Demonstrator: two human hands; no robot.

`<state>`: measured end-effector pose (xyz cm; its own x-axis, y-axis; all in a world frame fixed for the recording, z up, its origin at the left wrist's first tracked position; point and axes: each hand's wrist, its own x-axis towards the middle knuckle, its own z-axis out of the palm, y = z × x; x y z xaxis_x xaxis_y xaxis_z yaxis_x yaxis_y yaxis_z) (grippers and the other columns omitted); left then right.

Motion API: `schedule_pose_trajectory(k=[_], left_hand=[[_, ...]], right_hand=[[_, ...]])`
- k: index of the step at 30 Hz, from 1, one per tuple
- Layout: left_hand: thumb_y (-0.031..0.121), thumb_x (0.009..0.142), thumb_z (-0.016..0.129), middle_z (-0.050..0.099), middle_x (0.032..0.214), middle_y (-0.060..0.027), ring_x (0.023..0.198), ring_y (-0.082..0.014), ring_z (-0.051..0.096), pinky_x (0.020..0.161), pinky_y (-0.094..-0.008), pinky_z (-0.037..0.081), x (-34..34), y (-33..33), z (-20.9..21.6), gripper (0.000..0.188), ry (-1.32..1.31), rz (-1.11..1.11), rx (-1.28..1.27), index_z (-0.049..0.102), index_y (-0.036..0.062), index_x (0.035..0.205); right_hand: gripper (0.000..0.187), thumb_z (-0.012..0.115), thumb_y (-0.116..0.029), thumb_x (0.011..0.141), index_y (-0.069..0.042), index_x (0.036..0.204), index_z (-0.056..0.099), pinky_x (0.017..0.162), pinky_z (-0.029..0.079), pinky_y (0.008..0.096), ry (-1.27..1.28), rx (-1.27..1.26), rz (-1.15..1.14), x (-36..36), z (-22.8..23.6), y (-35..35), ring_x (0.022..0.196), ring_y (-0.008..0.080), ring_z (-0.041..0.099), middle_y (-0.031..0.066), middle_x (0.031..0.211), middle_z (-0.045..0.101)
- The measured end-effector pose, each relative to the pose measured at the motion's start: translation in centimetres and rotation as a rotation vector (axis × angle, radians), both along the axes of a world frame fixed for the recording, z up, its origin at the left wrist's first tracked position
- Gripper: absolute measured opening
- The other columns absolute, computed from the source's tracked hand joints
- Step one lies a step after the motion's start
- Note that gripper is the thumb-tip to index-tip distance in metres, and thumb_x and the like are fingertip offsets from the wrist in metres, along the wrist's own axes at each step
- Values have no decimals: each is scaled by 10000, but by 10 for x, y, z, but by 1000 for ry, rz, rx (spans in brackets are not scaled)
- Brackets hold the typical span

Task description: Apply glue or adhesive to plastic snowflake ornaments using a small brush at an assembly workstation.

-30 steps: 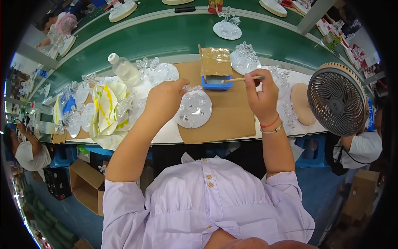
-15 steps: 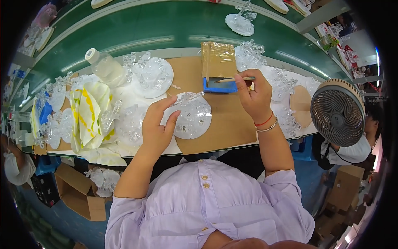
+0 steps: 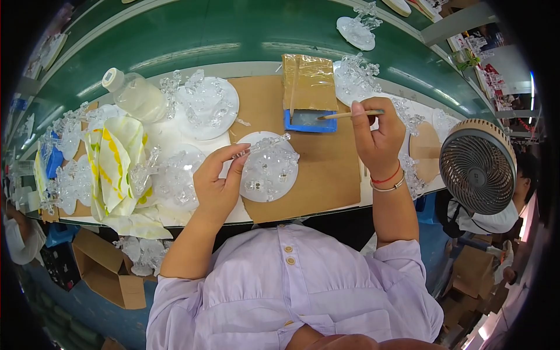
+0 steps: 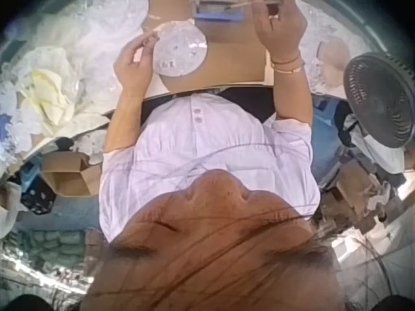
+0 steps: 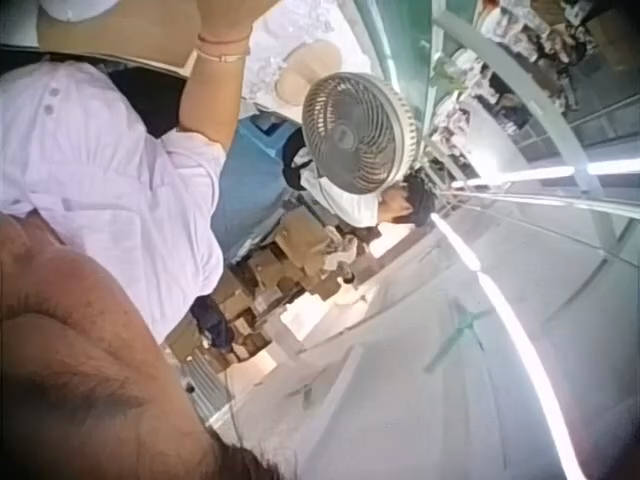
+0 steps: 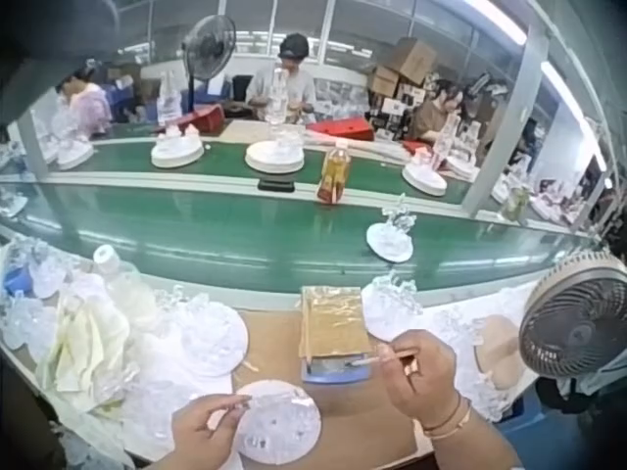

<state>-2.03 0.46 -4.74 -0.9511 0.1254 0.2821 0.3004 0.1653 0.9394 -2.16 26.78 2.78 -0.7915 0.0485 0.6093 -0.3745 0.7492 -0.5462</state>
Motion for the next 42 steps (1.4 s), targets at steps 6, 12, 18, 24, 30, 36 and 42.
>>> schedule_pose_trajectory(k=[6, 12, 18, 24, 30, 36, 42], left_hand=[[9, 870, 644, 682, 1010, -119, 912, -182, 643, 838, -280, 485, 1, -3, -4, 189, 123, -67, -47, 637, -17, 1058], [-3, 806, 686, 675, 1010, -120, 905, -246, 641, 797, -308, 498, -2, -2, -11, 263, 269, -20, -61, 643, 12, 1065], [-8, 799, 688, 672, 996, -124, 886, -254, 639, 783, -308, 498, -4, -1, -11, 263, 291, -23, -54, 641, 10, 1057], [-19, 794, 687, 674, 963, -123, 860, -259, 640, 756, -306, 499, -4, -2, -11, 243, 310, -6, -61, 647, 16, 1031], [-19, 782, 700, 675, 917, -107, 820, -243, 637, 724, -299, 497, -3, -1, -13, 215, 288, 17, -47, 661, 24, 989], [-7, 769, 719, 667, 885, -108, 791, -229, 635, 707, -284, 491, -2, 5, -13, 191, 263, 66, -27, 665, 24, 949], [-1, 781, 717, 663, 885, -109, 800, -220, 637, 714, -278, 490, -2, 9, -13, 178, 248, 96, 11, 663, 22, 949]], right_hand=[[125, 663, -38, 860, -11, 807, 553, 491, 406, 206, 40, 192, -23, -4, -7, 8, 533, 73, 502, 44, 672, 572], [140, 669, -33, 856, -9, 794, 545, 488, 397, 203, -34, 42, -61, -1, -7, 4, 539, 62, 502, 38, 656, 561], [130, 643, -14, 875, -10, 810, 531, 536, 395, 197, -29, -67, -124, 0, -5, 13, 590, 59, 507, 23, 674, 569], [103, 617, -9, 894, -4, 847, 526, 563, 406, 191, -19, -90, -102, 3, -4, 17, 627, 68, 523, 39, 727, 582], [56, 556, -26, 930, -2, 920, 507, 605, 417, 195, -16, -118, -29, 19, -7, 20, 661, 71, 517, 51, 769, 586], [59, 507, -29, 948, -22, 977, 456, 656, 450, 225, 59, -291, 30, 40, -12, 25, 673, 118, 526, 142, 886, 604], [88, 512, -17, 945, -15, 1011, 454, 685, 474, 234, 79, -437, 61, 57, -21, 30, 697, 123, 545, 149, 924, 602]])
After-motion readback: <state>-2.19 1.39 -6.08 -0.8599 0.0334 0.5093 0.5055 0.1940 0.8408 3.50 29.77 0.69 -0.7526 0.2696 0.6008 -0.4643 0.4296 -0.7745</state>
